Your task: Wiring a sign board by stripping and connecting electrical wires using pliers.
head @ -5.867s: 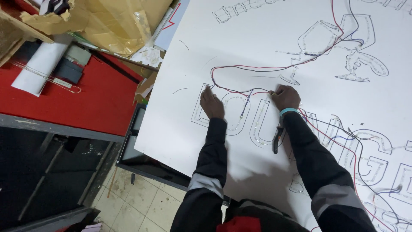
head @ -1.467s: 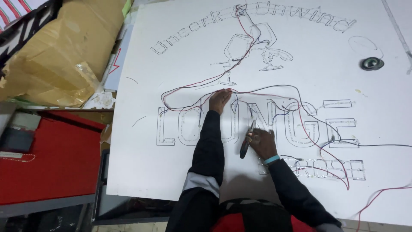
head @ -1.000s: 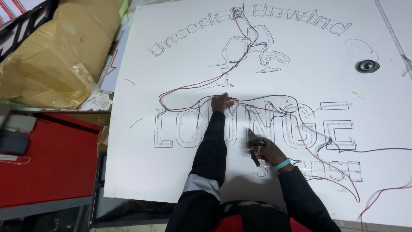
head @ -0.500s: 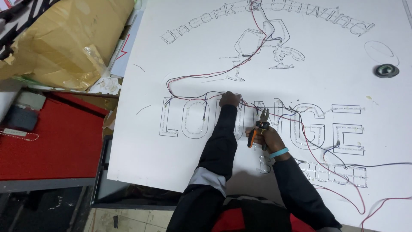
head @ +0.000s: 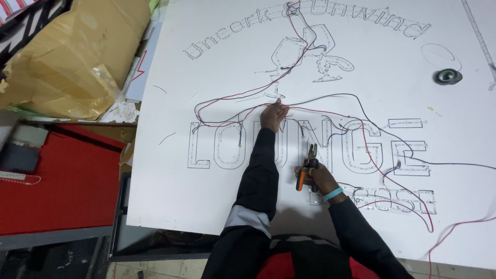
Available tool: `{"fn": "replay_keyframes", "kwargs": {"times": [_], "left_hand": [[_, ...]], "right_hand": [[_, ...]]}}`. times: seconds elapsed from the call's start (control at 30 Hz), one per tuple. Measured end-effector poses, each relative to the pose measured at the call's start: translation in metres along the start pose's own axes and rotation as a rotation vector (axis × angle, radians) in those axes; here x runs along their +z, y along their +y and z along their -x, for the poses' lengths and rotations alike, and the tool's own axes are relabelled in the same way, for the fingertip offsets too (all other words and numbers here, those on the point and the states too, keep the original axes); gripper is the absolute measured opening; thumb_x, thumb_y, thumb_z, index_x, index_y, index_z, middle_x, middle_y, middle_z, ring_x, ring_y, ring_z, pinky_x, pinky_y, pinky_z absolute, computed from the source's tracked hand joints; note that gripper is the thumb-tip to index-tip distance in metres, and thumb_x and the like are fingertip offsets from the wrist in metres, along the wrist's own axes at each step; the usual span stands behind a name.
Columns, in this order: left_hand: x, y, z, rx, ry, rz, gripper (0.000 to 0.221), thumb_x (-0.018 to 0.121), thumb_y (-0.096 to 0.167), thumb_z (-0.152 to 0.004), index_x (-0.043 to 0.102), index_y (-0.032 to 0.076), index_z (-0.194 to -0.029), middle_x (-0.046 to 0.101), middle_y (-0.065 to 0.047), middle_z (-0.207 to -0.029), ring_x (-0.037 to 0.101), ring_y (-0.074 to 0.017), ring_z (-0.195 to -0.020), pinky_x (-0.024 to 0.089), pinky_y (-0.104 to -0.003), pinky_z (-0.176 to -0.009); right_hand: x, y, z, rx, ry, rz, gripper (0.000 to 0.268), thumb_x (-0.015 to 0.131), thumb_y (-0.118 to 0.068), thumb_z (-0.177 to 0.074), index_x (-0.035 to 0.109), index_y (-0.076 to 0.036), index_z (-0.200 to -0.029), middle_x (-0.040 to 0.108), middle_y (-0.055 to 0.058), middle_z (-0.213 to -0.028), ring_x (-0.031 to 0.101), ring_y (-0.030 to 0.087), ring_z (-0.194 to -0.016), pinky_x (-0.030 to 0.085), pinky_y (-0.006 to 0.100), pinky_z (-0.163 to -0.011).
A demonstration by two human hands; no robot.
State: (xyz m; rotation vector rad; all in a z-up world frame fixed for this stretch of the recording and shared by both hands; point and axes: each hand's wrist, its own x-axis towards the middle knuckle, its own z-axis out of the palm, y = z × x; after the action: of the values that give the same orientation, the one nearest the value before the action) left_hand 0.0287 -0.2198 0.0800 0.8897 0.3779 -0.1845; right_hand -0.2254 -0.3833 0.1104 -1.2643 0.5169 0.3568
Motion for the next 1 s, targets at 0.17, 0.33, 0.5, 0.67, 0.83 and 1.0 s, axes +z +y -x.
{"fn": "replay_keyframes", "kwargs": {"times": [0.17, 0.33, 0.5, 0.67, 0.83, 1.0], "left_hand": [[0.006, -0.036, -0.009, 0.029, 0.036, 0.115, 0.04, 0.074, 0.023, -0.113, 0.063, -0.006, -0.139, 0.072, -0.029, -0.114, 0.072, -0.048, -0.129, 0.063, -0.054, -0.119], [0.009, -0.028, 0.008, 0.008, -0.012, 0.107, 0.031, 0.066, 0.026, -0.116, 0.067, 0.0, -0.133, 0.077, -0.031, -0.114, 0.077, -0.0476, -0.123, 0.066, -0.051, -0.113], [0.008, -0.031, 0.012, 0.117, -0.029, -0.093, 0.034, 0.065, 0.033, -0.116, 0.073, 0.01, -0.141, 0.081, -0.025, -0.119, 0.08, -0.039, -0.121, 0.061, -0.05, -0.117], [0.001, -0.035, 0.02, 0.251, -0.048, -0.122, 0.046, 0.073, 0.026, -0.109, 0.07, 0.006, -0.15, 0.073, -0.026, -0.135, 0.071, -0.0391, -0.13, 0.055, -0.051, -0.124], [0.002, -0.029, 0.04, 0.269, -0.014, -0.047, 0.045, 0.08, 0.013, -0.103, 0.069, 0.003, -0.145, 0.078, -0.027, -0.124, 0.079, -0.037, -0.117, 0.062, -0.046, -0.115], [0.001, -0.045, 0.007, 0.299, 0.047, -0.101, 0.028, 0.089, 0.014, -0.1, 0.078, 0.004, -0.123, 0.082, -0.024, -0.12, 0.083, -0.0337, -0.107, 0.068, -0.043, -0.105]], "right_hand": [[0.034, -0.035, -0.007, -0.059, -0.005, 0.261, 0.055, 0.075, -0.015, -0.101, 0.065, -0.002, -0.154, 0.077, 0.027, -0.118, 0.08, 0.045, -0.113, 0.069, 0.058, -0.094], [0.024, -0.011, -0.117, -0.145, 0.04, 0.519, 0.051, 0.074, -0.028, -0.106, 0.067, -0.007, -0.152, 0.077, 0.025, -0.121, 0.079, 0.041, -0.111, 0.067, 0.055, -0.094], [0.034, -0.02, -0.173, -0.15, 0.051, 0.733, 0.055, 0.068, -0.048, -0.106, 0.069, -0.013, -0.148, 0.08, 0.022, -0.128, 0.077, 0.041, -0.121, 0.063, 0.054, -0.098], [0.043, -0.031, -0.189, -0.196, 0.06, 0.765, 0.059, 0.065, -0.04, -0.105, 0.066, -0.008, -0.154, 0.076, 0.026, -0.133, 0.075, 0.046, -0.125, 0.061, 0.058, -0.101], [0.042, -0.05, -0.143, -0.212, 0.039, 0.777, 0.058, 0.071, -0.035, -0.1, 0.067, -0.004, -0.149, 0.075, 0.031, -0.134, 0.072, 0.051, -0.128, 0.057, 0.06, -0.104], [0.049, -0.066, -0.109, -0.143, -0.005, 0.763, 0.058, 0.062, -0.031, -0.103, 0.067, -0.002, -0.152, 0.073, 0.035, -0.142, 0.07, 0.052, -0.136, 0.057, 0.06, -0.112]]}}
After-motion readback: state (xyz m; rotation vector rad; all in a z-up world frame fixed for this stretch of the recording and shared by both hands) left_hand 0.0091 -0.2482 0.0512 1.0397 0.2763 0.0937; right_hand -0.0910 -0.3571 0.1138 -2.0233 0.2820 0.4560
